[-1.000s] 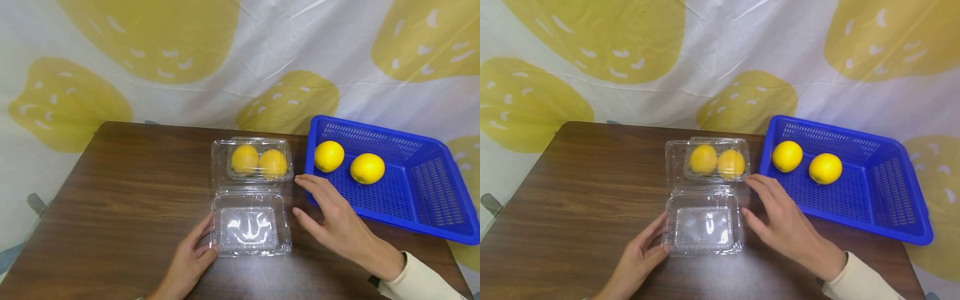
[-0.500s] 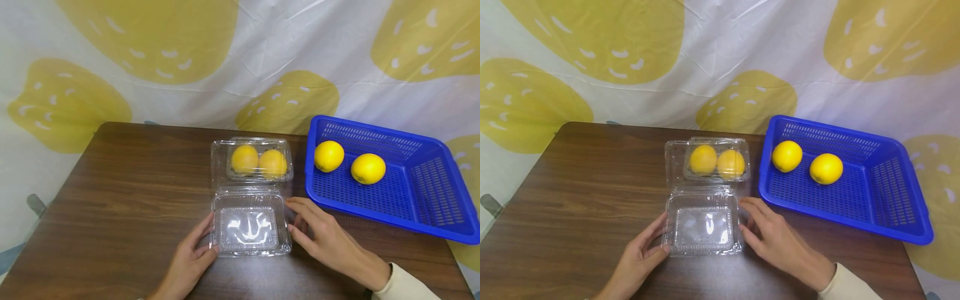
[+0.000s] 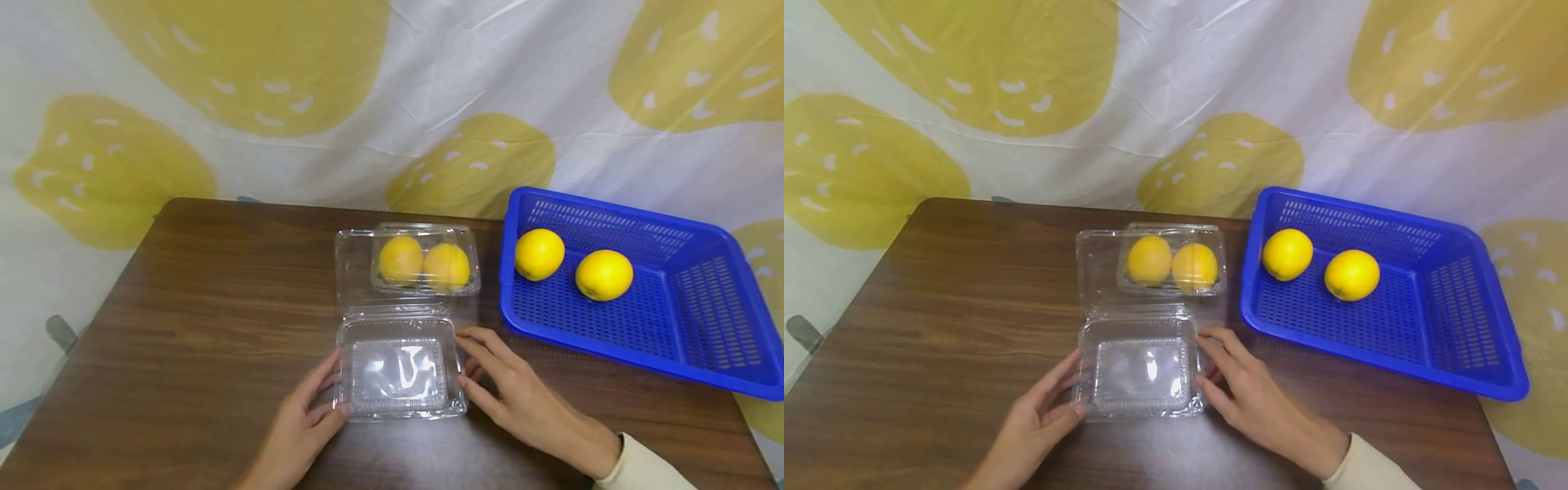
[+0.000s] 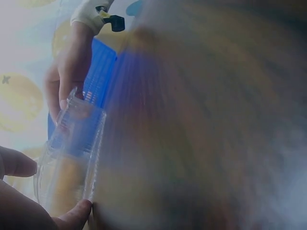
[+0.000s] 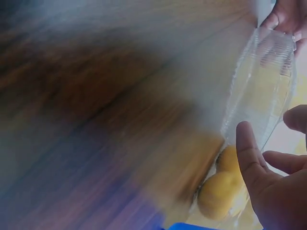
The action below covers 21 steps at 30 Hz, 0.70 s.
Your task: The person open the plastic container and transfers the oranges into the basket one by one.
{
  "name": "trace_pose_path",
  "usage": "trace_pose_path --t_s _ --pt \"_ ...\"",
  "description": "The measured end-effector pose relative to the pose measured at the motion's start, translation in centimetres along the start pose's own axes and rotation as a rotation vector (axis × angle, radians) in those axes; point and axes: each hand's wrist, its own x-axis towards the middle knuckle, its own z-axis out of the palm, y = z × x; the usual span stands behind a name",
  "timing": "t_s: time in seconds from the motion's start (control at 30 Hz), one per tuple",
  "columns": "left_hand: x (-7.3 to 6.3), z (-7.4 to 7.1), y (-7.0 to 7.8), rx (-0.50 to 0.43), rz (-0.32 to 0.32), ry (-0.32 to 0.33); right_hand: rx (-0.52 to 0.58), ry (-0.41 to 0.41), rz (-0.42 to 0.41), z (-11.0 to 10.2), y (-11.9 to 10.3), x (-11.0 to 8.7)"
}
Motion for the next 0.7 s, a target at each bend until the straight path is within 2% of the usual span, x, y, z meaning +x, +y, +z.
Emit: trace_pose_path --t_s 0.23,0.4,0.47,0.7 --pt "-0.4 -0.9 -0.1 0.024 -0.011 0.011 -0.011 -0.030 0.027 0.5 -0.4 0.7" --pt "-0.6 -1.9 -0.4 0.062 0.025 0.022 -0.007 -0.039 0.039 1.5 -0.4 1.5" --pt "-0.8 -2.3 -0.4 0.074 0.038 0.031 -0.001 -0.042 0.045 2.0 -0.4 1.9" --pt "-1.4 -3.9 -0.5 0.135 0.014 0.092 0.044 -0.097 0.069 3.4 -0.5 3.7"
